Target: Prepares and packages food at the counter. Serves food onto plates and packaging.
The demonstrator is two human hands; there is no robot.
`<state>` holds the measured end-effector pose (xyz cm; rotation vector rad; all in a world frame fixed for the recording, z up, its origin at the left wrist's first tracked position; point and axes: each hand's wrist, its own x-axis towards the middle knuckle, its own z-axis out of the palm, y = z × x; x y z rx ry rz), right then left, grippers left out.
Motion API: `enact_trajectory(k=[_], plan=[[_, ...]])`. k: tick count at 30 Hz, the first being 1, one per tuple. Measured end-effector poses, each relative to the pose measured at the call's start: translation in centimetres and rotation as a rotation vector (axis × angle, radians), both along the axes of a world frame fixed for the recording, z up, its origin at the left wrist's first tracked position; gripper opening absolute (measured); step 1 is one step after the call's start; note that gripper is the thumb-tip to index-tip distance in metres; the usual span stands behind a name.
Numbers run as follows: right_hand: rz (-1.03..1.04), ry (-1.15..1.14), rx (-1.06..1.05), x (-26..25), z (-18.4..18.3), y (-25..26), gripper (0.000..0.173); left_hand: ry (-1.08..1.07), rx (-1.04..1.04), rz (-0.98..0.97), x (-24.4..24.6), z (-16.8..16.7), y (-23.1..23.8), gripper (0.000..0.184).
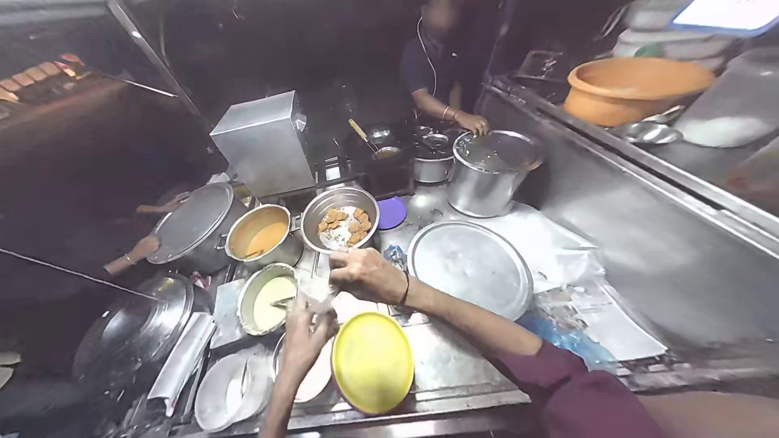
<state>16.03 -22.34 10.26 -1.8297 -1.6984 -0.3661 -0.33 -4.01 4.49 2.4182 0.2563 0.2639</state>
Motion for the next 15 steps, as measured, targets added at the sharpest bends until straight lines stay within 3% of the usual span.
enact_trajectory(k=[2,4,6,9,11,13,14,15], plan=[[0.119,-0.079,-0.015,0.9,1.0,-0.8,0.017,0.02,0.209,0.027,-0.5,3.1,1.0,0.029],[0.185,-0.139,0.012,2.2,3.0,-1.7,0.018,0.071,0.229,-0.043,-0.9,7.4,1.2,0.03],[0.225,-0.077,0.137,3.9,5.3,-2.6,0.017,0.015,0.092,-0.16,-0.9,11.6,0.4,0.027],[0.422,0.295,0.391,7.6,6.3,-2.3,0.012,-0.137,-0.151,-0.275,0.6,16.5,-2.1,0.019],[0.59,0.716,0.578,8.3,3.3,0.7,0.011,-0.245,-0.308,-0.277,1.4,18.2,-4.4,0.011],[0.649,1.045,0.777,6.3,-1.0,5.7,0.024,-0.311,-0.415,-0.198,2.6,18.2,-6.6,0.009],[0.713,1.067,0.914,5.2,-4.0,8.6,0.026,-0.344,-0.458,-0.139,3.6,17.4,-7.5,0.01],[0.845,0.923,1.085,4.8,-8.4,11.9,0.026,-0.378,-0.434,-0.062,4.5,16.2,-8.1,0.011]])
